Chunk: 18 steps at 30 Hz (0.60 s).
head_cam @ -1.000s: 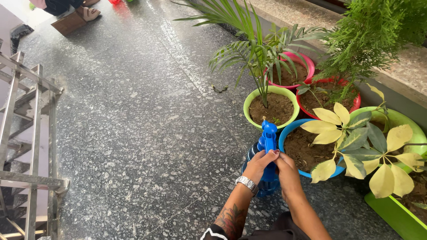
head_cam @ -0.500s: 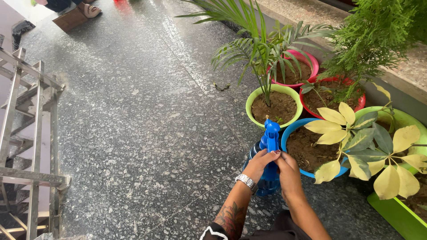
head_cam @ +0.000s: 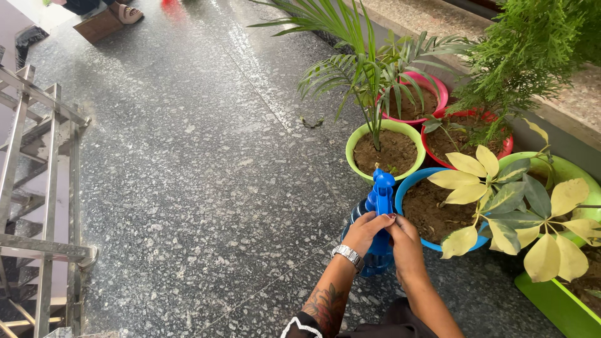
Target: The person uses a blue spray bottle to water several potted plants arranged on a tiled floor. They move from one pot to the next, spraying water onto the soil and leaves.
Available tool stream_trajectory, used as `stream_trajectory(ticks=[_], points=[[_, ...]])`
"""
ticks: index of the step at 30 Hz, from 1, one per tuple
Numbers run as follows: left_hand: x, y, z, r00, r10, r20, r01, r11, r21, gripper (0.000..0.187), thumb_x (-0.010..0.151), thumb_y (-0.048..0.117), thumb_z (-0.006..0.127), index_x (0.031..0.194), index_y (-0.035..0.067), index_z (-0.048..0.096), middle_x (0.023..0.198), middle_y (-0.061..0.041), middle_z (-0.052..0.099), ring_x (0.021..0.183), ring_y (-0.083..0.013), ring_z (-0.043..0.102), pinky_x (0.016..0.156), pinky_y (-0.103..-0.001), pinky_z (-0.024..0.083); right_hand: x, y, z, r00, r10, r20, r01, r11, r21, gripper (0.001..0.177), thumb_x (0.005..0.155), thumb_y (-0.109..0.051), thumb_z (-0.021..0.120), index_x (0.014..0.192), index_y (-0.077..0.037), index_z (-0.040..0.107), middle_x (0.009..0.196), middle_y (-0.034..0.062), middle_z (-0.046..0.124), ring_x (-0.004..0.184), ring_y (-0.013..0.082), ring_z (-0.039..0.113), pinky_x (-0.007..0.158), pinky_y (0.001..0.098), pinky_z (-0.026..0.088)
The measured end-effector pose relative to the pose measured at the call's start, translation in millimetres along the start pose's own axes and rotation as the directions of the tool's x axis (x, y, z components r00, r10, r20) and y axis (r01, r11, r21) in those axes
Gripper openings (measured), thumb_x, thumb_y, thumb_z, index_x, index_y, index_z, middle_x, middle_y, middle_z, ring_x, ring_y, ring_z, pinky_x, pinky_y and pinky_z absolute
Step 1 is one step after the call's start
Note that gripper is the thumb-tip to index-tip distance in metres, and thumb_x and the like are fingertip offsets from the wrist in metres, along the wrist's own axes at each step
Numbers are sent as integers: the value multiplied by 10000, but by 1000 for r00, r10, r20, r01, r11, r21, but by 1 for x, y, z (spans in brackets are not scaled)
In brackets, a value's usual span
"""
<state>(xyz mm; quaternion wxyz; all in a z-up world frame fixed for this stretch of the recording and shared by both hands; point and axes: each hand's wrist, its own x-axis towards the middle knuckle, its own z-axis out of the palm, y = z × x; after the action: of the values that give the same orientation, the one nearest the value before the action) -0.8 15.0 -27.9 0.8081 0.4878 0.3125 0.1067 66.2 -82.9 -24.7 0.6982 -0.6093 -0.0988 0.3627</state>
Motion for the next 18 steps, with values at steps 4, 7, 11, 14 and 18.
stream_trajectory(ticks=[4, 7, 11, 14, 18], points=[[-3, 5, 1, 997, -15, -70, 27, 986, 166, 577, 844, 525, 736, 1102, 10, 705, 959, -42, 688, 862, -114, 640, 777, -269, 516, -3, -3, 1, 1000, 10, -11, -10, 1000, -2, 294, 1009, -326, 538, 976, -85, 703, 791, -48, 544, 701, 73, 433, 655, 275, 360], [-8, 8, 4, 986, -1, -169, 62, 932, 358, 655, 837, 598, 717, 1058, -18, 727, 930, -63, 679, 837, -126, 614, 761, -278, 500, -2, -1, -2, 1000, 25, -18, -25, 1000, -9, 323, 1043, -354, 535, 957, -86, 696, 763, -39, 500, 683, 83, 402, 641, 281, 335], [-5, 6, 1, 994, 28, -105, 1, 965, 264, 650, 799, 572, 733, 1095, -7, 723, 963, -61, 703, 869, -125, 643, 791, -274, 506, 3, 8, -6, 1000, -12, 7, 12, 1000, -3, 281, 1015, -326, 549, 949, -90, 687, 776, -52, 514, 694, 78, 410, 647, 278, 342], [0, 2, -1, 998, 36, -49, -27, 985, 171, 651, 786, 545, 758, 1119, -13, 712, 977, -58, 705, 876, -125, 651, 799, -269, 510, 5, 11, -8, 1000, -20, 12, 21, 1000, -23, 267, 995, -318, 562, 951, -85, 684, 793, -55, 542, 710, 73, 432, 658, 273, 355], [-5, 4, 1, 999, 16, -51, -6, 983, 185, 687, 806, 588, 762, 1108, -27, 705, 957, -54, 694, 839, -116, 647, 761, -258, 518, 1, 7, -8, 1000, 5, -11, -5, 1000, -21, 331, 1035, -362, 549, 976, -78, 708, 788, -34, 512, 705, 89, 407, 650, 287, 340]])
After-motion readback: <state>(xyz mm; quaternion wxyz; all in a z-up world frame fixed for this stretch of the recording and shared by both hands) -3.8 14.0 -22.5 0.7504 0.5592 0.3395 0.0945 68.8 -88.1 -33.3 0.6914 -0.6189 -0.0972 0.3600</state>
